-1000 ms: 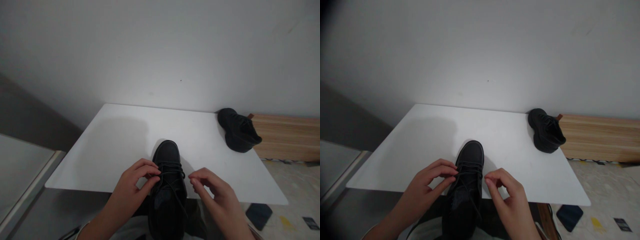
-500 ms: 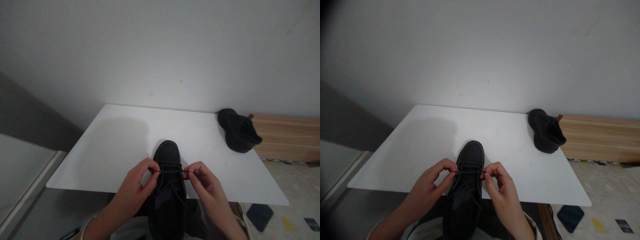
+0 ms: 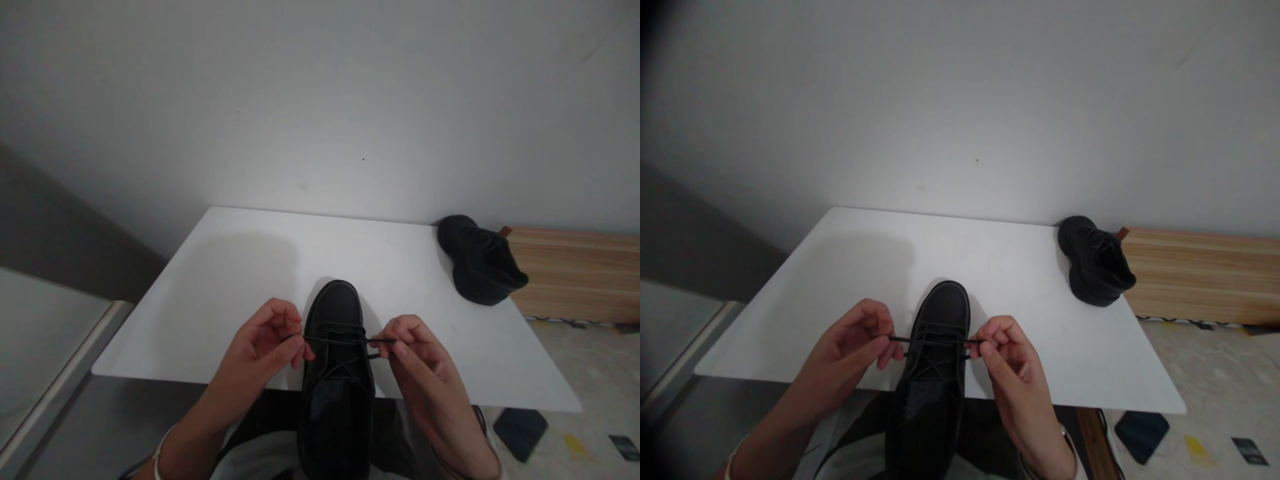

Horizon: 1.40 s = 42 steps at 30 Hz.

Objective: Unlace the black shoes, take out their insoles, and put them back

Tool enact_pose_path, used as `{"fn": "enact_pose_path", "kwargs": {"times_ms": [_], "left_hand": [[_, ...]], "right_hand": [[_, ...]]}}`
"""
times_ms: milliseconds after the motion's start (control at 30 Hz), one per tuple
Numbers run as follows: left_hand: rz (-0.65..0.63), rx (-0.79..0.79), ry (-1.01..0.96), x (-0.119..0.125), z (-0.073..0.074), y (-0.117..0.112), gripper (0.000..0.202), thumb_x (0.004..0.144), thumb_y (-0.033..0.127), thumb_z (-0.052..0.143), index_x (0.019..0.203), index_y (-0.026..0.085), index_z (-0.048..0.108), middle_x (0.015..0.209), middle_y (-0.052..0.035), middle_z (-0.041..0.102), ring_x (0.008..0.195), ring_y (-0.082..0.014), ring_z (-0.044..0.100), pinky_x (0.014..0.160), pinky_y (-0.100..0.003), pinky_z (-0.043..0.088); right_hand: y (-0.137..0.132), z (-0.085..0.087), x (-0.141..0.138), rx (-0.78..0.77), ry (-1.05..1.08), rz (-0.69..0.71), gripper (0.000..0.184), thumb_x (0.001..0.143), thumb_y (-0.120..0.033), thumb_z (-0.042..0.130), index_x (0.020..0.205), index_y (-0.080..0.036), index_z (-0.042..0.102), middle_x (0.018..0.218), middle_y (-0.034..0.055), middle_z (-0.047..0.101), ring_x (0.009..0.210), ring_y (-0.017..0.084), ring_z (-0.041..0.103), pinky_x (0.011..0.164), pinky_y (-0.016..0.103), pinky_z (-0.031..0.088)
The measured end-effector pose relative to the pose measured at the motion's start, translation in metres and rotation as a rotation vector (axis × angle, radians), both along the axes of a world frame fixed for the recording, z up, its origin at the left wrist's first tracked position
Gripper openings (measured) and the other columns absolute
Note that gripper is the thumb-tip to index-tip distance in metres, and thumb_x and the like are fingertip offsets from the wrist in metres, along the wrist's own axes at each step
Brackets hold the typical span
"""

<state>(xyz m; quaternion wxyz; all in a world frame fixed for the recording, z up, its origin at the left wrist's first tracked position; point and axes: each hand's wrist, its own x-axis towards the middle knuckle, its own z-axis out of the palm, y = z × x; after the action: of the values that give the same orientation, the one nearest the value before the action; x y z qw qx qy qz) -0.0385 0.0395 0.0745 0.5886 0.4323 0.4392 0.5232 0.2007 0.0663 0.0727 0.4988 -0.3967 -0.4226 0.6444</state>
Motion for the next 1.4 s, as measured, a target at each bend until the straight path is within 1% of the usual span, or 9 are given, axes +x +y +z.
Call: {"fn": "enact_pose_path", "kwargs": {"times_ms": [200, 367, 533, 800, 933, 1000, 1167, 1300, 1400], "left_hand": [[0.08, 0.018, 0.224, -0.006, 0.013, 0.0, 0.013, 0.088, 0.028, 0.072, 0.085, 0.019, 0.062, 0.069, 0.0044, 0.053, 0.058, -0.0062, 0.048, 0.052, -0.015, 0.04], [0.087, 0.137, 0.524, -0.009, 0.018, -0.002, 0.008, 0.091, 0.026, 0.064, 0.085, 0.021, 0.065, 0.069, 0.0035, 0.056, 0.061, -0.0084, 0.053, 0.055, -0.015, 0.043], [0.027, 0.359, 0.878, -0.016, 0.027, -0.006, 0.008, 0.094, 0.021, 0.061, 0.09, 0.024, 0.067, 0.073, 0.0041, 0.064, 0.058, -0.0075, 0.055, 0.052, -0.016, 0.04], [-0.324, 0.44, 0.93, -0.03, 0.045, -0.023, 0.02, 0.097, 0.027, 0.059, 0.078, 0.022, 0.062, 0.062, 0.0063, 0.062, 0.057, -0.0082, 0.058, 0.061, -0.019, 0.043], [-0.444, 0.341, 0.772, -0.027, 0.044, -0.016, 0.029, 0.1, 0.026, 0.053, 0.073, 0.019, 0.06, 0.082, 0.0024, 0.066, 0.07, -0.0075, 0.062, 0.066, -0.017, 0.045], [-0.423, 0.302, 0.717, -0.023, 0.04, -0.011, 0.032, 0.102, 0.026, 0.05, 0.072, 0.018, 0.06, 0.091, 0.0005, 0.067, 0.077, -0.0081, 0.064, 0.07, -0.017, 0.046], [-0.205, 0.208, 0.803, -0.008, 0.024, 0.001, 0.023, 0.099, 0.03, 0.055, 0.081, 0.019, 0.065, 0.079, 0.0002, 0.066, 0.075, -0.0127, 0.062, 0.066, -0.021, 0.047], [-0.061, 0.214, 0.822, 0.004, 0.009, 0.009, 0.014, 0.095, 0.026, 0.061, 0.104, 0.021, 0.07, 0.095, -0.0034, 0.072, 0.087, -0.0168, 0.067, 0.079, -0.027, 0.052], [-0.041, 0.256, 0.838, 0.01, 0.005, 0.011, 0.015, 0.096, 0.024, 0.058, 0.097, 0.02, 0.072, 0.091, -0.004, 0.072, 0.084, -0.017, 0.067, 0.079, -0.029, 0.052]], "right_hand": [[0.003, -0.001, 0.005, 0.105, -0.207, -0.08, 0.016, 0.093, -0.037, 0.071, 0.096, -0.023, 0.063, 0.073, -0.0037, 0.051, 0.058, 0.007, 0.043, 0.051, 0.018, 0.034], [0.004, 0.007, 0.013, 0.466, -0.582, -0.161, 0.005, 0.093, -0.023, 0.068, 0.092, -0.024, 0.064, 0.078, -0.0019, 0.056, 0.068, 0.011, 0.053, 0.058, 0.021, 0.043], [0.001, 0.021, 0.023, 0.77, -0.864, -0.191, 0.011, 0.093, -0.014, 0.066, 0.096, -0.025, 0.067, 0.079, -0.0004, 0.06, 0.068, 0.012, 0.052, 0.059, 0.023, 0.042], [-0.012, 0.047, 0.038, 0.798, -0.824, 0.218, 0.014, 0.096, -0.03, 0.066, 0.109, -0.032, 0.07, 0.079, -0.0025, 0.073, 0.069, 0.012, 0.07, 0.065, 0.018, 0.056], [-0.007, 0.04, 0.032, 0.643, -0.791, 0.164, 0.016, 0.099, -0.028, 0.057, 0.099, -0.028, 0.074, 0.067, -0.0034, 0.07, 0.057, 0.01, 0.067, 0.056, 0.016, 0.053], [0.0, 0.029, 0.027, 0.543, -0.81, 0.113, 0.02, 0.098, -0.029, 0.057, 0.091, -0.025, 0.075, 0.065, -0.0022, 0.07, 0.055, 0.011, 0.065, 0.054, 0.017, 0.052], [0.011, 0.004, 0.015, 0.428, -0.835, 0.1, 0.019, 0.094, -0.034, 0.061, 0.089, -0.022, 0.076, 0.079, 0.0032, 0.074, 0.066, 0.016, 0.065, 0.057, 0.023, 0.052], [0.01, 0.0, 0.006, 0.42, -0.793, 0.074, 0.016, 0.094, -0.034, 0.064, 0.094, -0.021, 0.074, 0.075, 0.0022, 0.07, 0.064, 0.016, 0.062, 0.058, 0.024, 0.051], [0.009, 0.002, 0.001, 0.44, -0.776, 0.06, 0.015, 0.095, -0.032, 0.062, 0.091, -0.021, 0.073, 0.076, 0.0027, 0.069, 0.065, 0.016, 0.061, 0.058, 0.025, 0.05]]}}
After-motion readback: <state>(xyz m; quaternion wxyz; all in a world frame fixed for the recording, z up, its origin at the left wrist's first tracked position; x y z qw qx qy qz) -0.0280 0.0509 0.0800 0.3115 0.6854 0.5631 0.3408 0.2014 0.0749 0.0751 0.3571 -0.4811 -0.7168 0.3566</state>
